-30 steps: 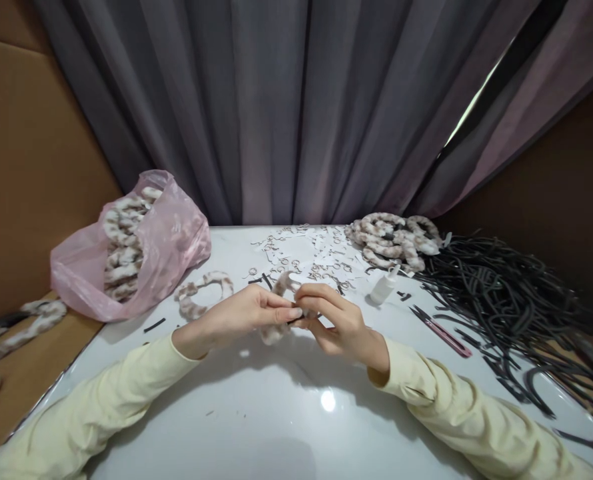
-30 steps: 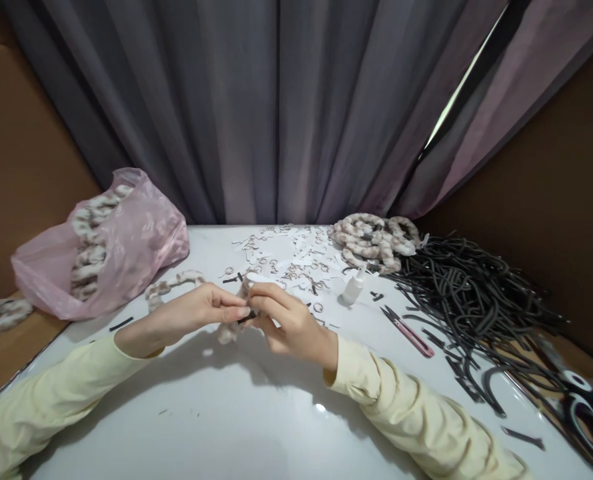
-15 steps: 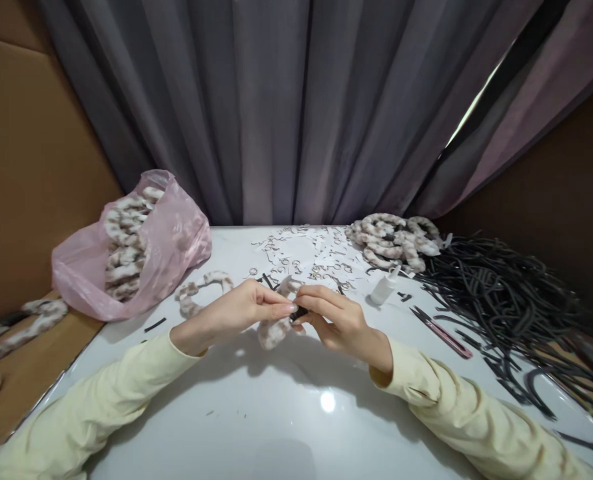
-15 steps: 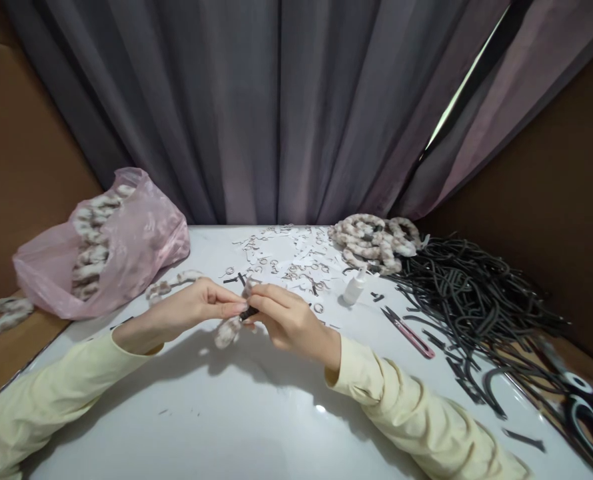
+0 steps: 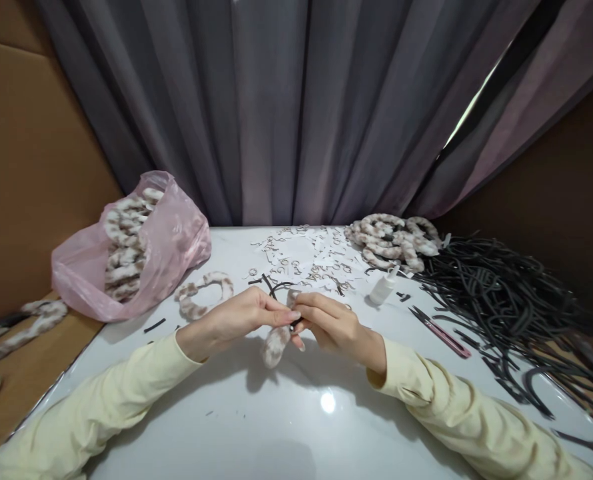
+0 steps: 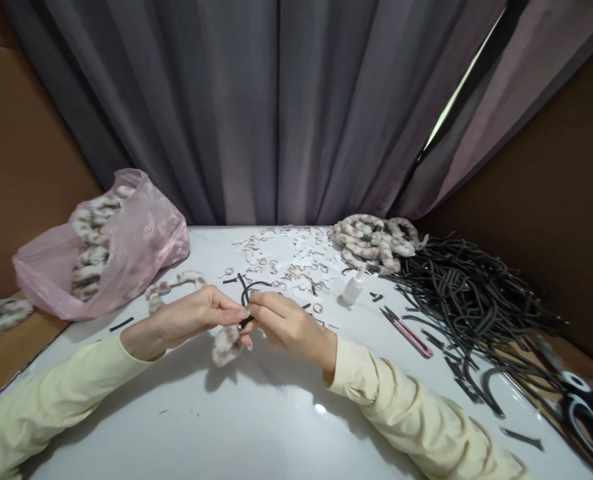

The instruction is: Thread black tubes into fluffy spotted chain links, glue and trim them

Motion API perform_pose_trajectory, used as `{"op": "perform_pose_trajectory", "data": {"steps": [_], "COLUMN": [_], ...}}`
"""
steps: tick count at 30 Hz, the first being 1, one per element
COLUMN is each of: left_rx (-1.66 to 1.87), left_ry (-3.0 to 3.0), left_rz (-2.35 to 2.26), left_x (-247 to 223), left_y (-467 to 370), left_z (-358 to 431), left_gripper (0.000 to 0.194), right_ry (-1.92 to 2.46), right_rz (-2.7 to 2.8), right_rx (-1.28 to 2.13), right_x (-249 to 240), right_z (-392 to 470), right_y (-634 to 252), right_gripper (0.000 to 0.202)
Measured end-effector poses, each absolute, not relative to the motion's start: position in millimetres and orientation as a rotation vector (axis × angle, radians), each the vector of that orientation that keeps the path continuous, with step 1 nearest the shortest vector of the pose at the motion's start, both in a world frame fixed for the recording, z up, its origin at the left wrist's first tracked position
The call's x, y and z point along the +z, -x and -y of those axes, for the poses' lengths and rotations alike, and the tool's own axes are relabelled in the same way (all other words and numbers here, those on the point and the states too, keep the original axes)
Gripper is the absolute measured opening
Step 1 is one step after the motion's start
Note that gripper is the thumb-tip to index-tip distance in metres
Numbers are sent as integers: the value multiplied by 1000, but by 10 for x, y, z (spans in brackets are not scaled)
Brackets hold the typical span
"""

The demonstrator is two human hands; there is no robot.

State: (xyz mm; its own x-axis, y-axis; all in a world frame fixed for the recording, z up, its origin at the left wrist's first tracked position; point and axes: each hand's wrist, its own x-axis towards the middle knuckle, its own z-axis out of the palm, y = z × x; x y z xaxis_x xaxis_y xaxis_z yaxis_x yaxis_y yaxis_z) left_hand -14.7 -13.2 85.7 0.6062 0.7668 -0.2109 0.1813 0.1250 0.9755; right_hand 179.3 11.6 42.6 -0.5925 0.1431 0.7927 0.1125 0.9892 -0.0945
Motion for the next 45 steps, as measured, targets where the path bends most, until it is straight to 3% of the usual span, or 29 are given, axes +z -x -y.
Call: {"op": "perform_pose_trajectory", "data": {"steps": [17, 27, 45], "left_rx": [554, 601, 508], "left_ry": [-1280, -1388, -1235], "left_rz": [-826, -930, -847], "left_x": [863, 900, 883], "left_y": [131, 142, 139], "left_z": [108, 127, 83], "left_gripper": [26, 22, 32], "right_ry": [249, 227, 192], "right_rz": [2153, 2261, 2238], "right_rx": [36, 80, 103], "right_x": [600, 737, 630], "right_z": [-88, 7, -67], "right_y": [-1789, -1754, -1783], "right_gripper": [27, 7, 11]}}
